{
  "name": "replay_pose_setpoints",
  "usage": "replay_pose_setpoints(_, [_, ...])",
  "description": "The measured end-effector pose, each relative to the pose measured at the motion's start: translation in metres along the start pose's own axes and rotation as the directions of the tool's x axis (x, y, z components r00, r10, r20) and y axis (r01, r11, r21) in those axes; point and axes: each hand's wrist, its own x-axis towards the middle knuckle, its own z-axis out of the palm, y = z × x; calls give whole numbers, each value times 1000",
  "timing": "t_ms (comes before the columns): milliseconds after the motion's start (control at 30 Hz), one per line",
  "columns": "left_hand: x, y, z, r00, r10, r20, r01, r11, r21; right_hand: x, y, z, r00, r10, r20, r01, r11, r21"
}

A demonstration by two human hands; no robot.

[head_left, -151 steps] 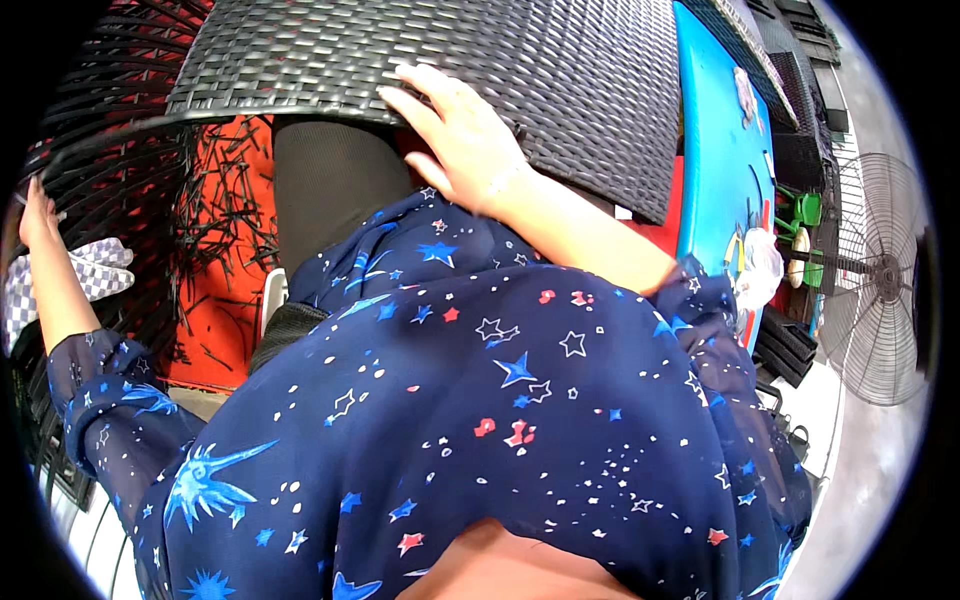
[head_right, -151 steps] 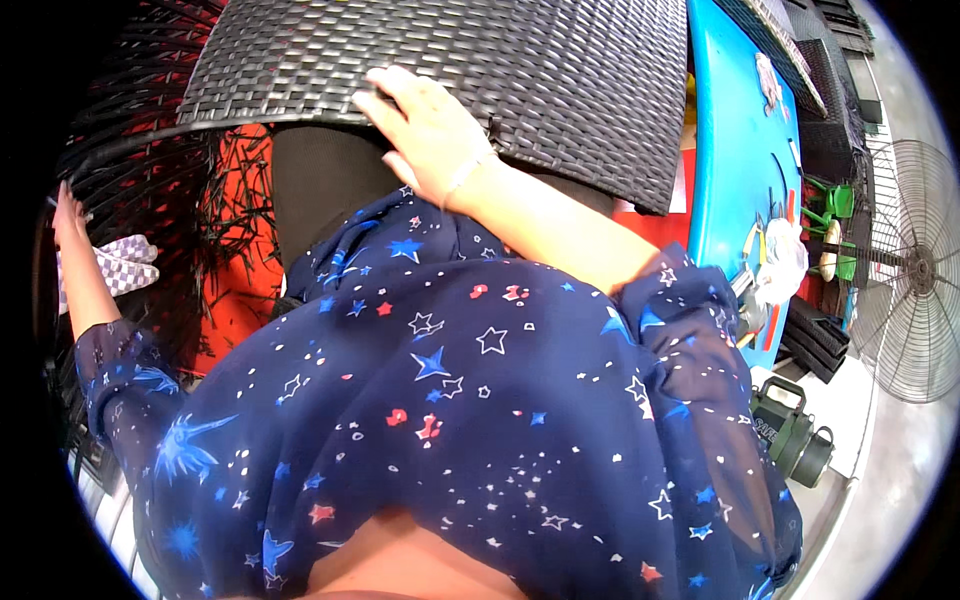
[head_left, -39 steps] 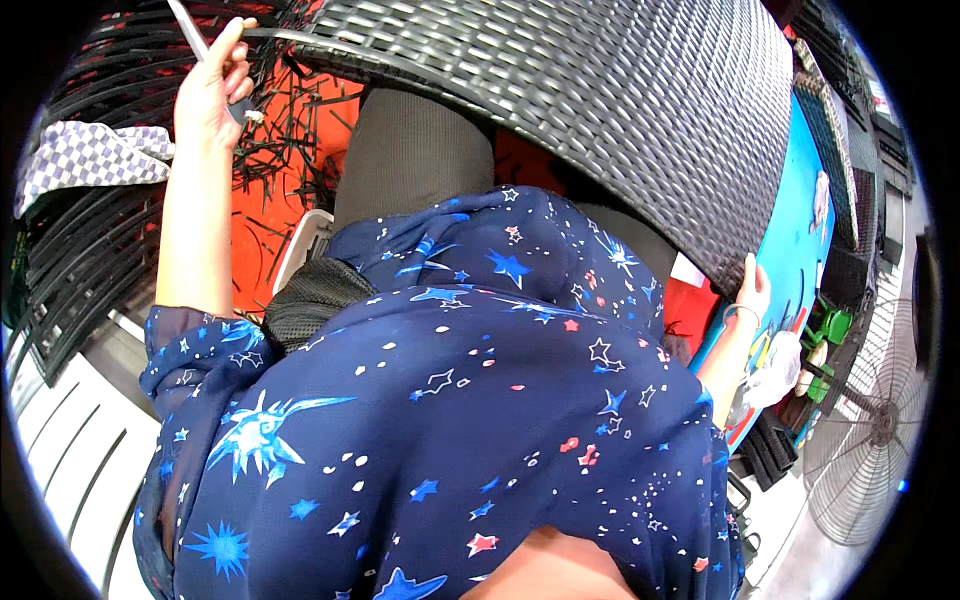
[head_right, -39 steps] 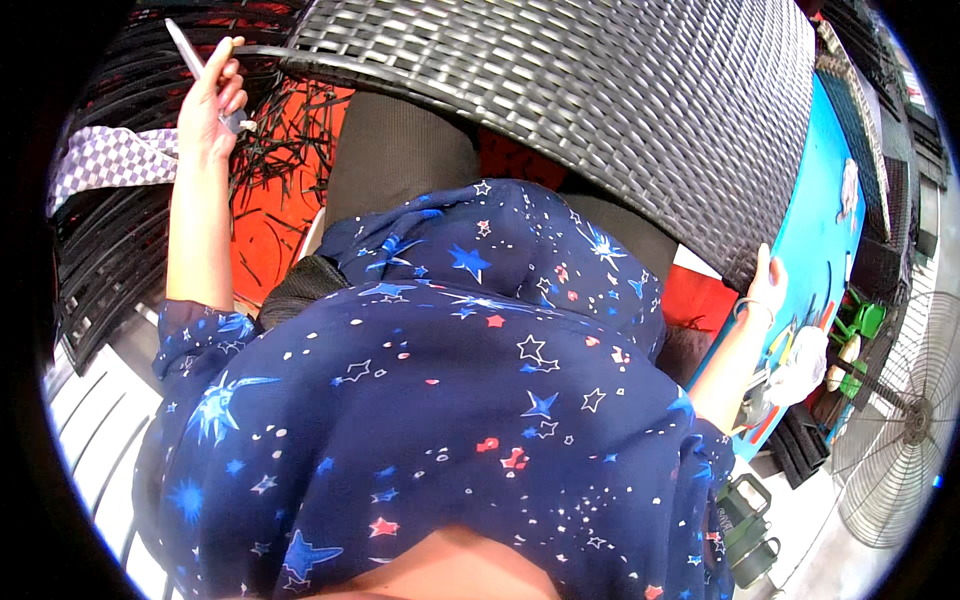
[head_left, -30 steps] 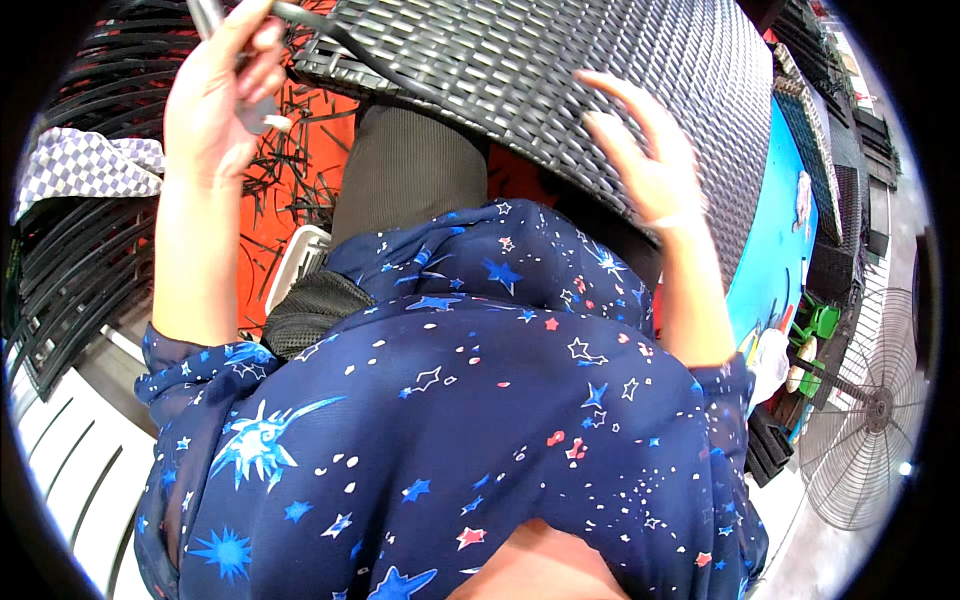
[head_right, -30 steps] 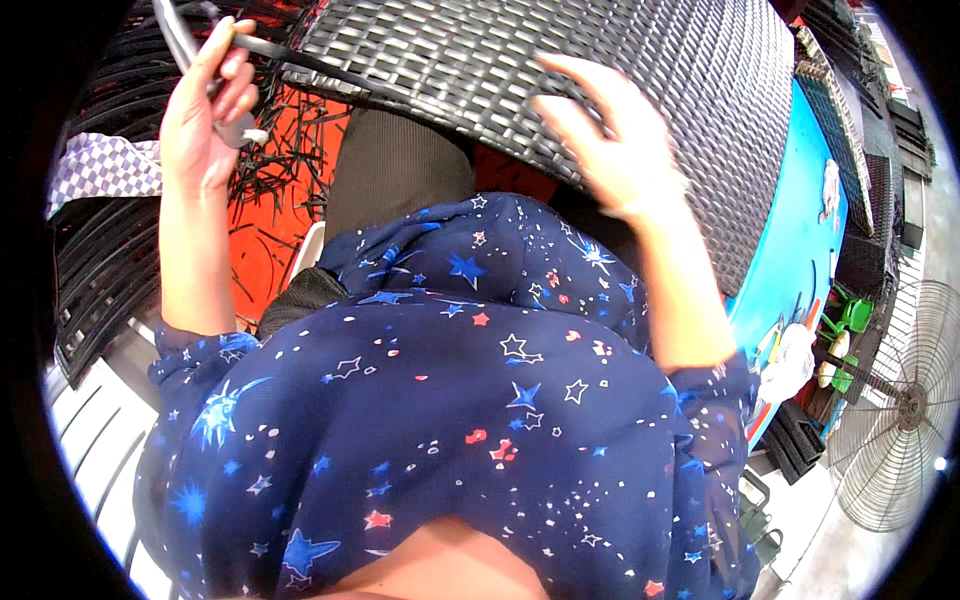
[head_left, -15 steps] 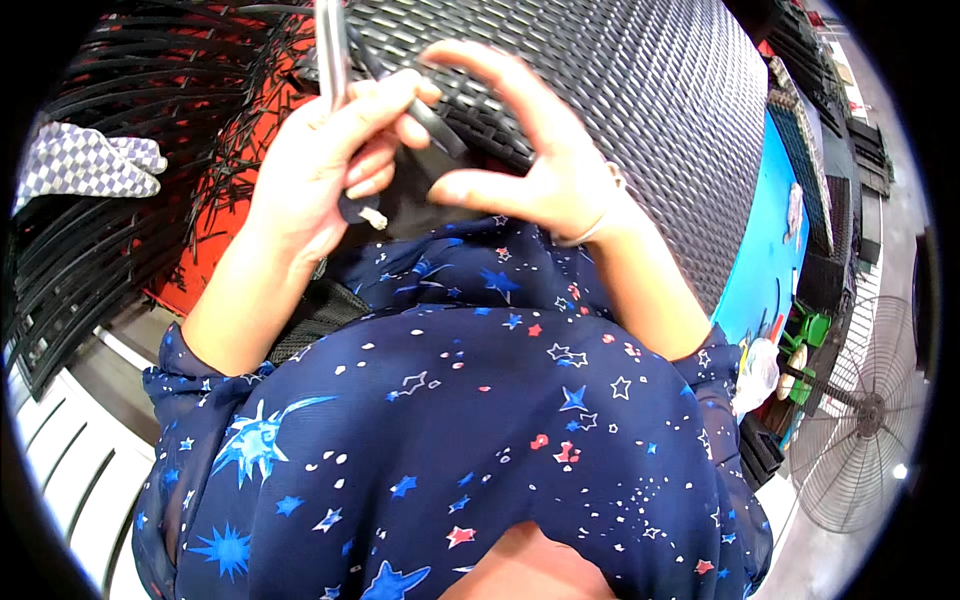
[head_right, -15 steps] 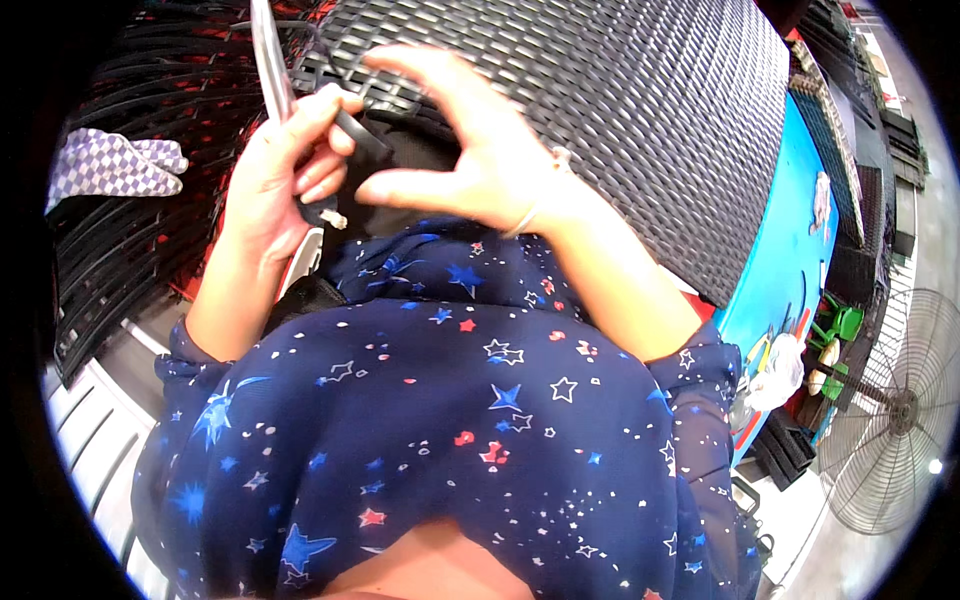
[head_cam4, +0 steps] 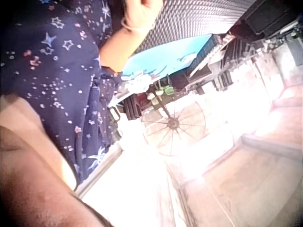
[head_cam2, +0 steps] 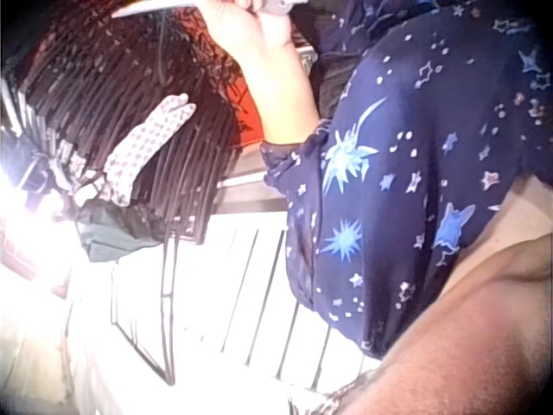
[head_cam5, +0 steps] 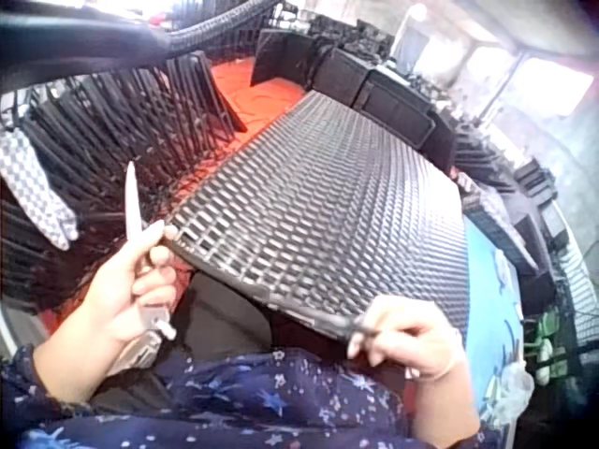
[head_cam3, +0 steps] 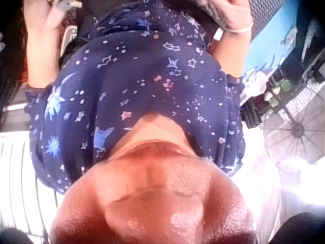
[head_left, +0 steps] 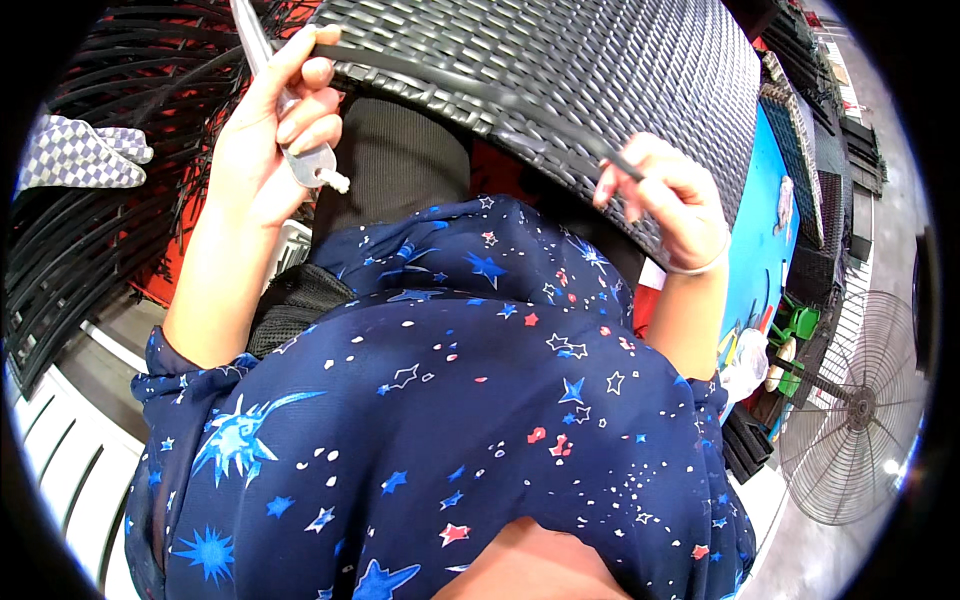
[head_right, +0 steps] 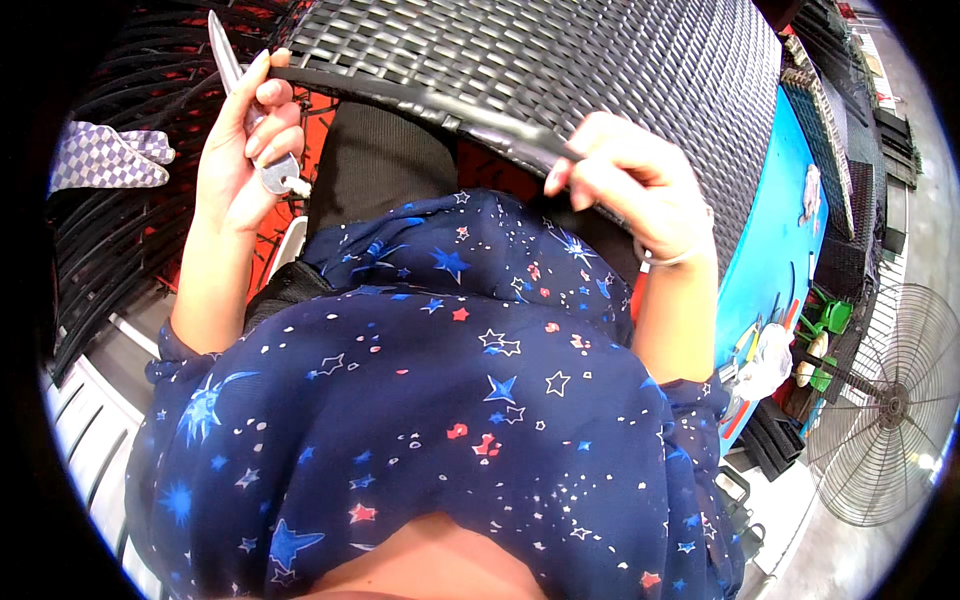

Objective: The person uses scissors to trim the edge of a black woven mat. They hold the mat steady with one hand while cutting along the perimeter with the other, removing small strips of material.

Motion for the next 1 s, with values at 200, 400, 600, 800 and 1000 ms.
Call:
replay_pose_setpoints(200, [3, 2, -13, 995, 72, -74, -69, 997, 44, -32, 44, -27, 977, 95, -192, -69, 989, 134])
replay_pose_setpoints(400, [2, -6, -3, 951, 238, -199, -144, 907, 397, -23, 70, -39, 829, 407, -383, -436, 900, 12])
replay_pose_setpoints(600, [-2, -50, 30, 954, 219, -204, -24, 735, 678, 33, -21, 10, 951, -308, -39, 68, 329, -942])
replay_pose_setpoints(800, [-4, -43, 23, 906, 383, -180, -122, 643, 756, 27, -82, -9, 854, -23, 520, 348, 768, -538])
replay_pose_setpoints(1000, [-16, -54, 47, 990, 80, -119, 63, 499, 865, 41, -69, -6, 973, -223, 58, 203, 949, 241])
